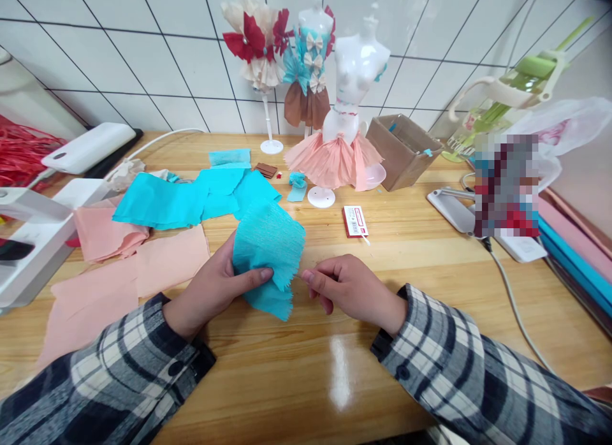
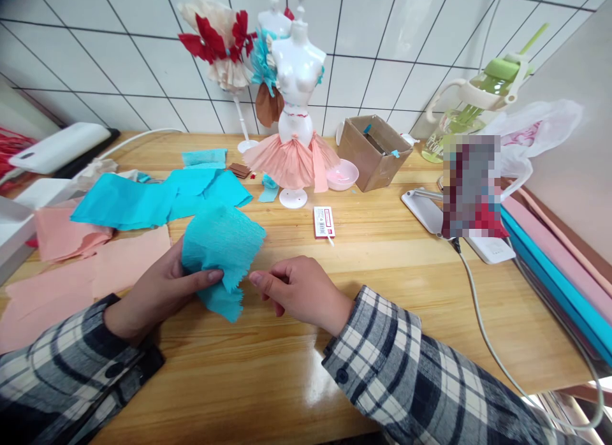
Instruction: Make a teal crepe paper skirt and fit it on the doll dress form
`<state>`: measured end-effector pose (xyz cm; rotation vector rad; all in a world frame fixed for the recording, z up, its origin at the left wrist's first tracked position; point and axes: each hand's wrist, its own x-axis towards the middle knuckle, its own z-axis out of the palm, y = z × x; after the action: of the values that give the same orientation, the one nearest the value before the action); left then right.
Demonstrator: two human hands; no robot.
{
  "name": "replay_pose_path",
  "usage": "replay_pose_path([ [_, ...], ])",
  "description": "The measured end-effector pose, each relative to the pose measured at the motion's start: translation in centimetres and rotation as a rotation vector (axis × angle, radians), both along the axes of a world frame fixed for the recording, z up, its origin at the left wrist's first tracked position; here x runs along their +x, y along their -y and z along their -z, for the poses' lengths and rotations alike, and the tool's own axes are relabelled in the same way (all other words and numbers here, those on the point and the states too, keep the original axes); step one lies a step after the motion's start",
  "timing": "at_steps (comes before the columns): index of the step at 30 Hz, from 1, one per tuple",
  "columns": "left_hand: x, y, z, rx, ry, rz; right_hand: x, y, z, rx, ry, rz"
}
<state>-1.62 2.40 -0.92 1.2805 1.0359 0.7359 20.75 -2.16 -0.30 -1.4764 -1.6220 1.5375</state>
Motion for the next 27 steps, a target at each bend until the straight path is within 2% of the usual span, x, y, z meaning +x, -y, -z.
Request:
replay_pose_path([
  [9,0.2,0.2,-0.2,0.002,0.008,-0.026,0.0,-0.1,0.4,-0.017,-0.017,0.003],
  [19,-0.4,-0.2,0.9,-0.027,0.08,-0.043,-0.1,0.0,0.4,0.014,0.007,0.028],
  [27,0.0,-0.4,0.9,0.016,0.038,-0.036,0.0,0.1,0.8,0.041,0.0,0.027],
])
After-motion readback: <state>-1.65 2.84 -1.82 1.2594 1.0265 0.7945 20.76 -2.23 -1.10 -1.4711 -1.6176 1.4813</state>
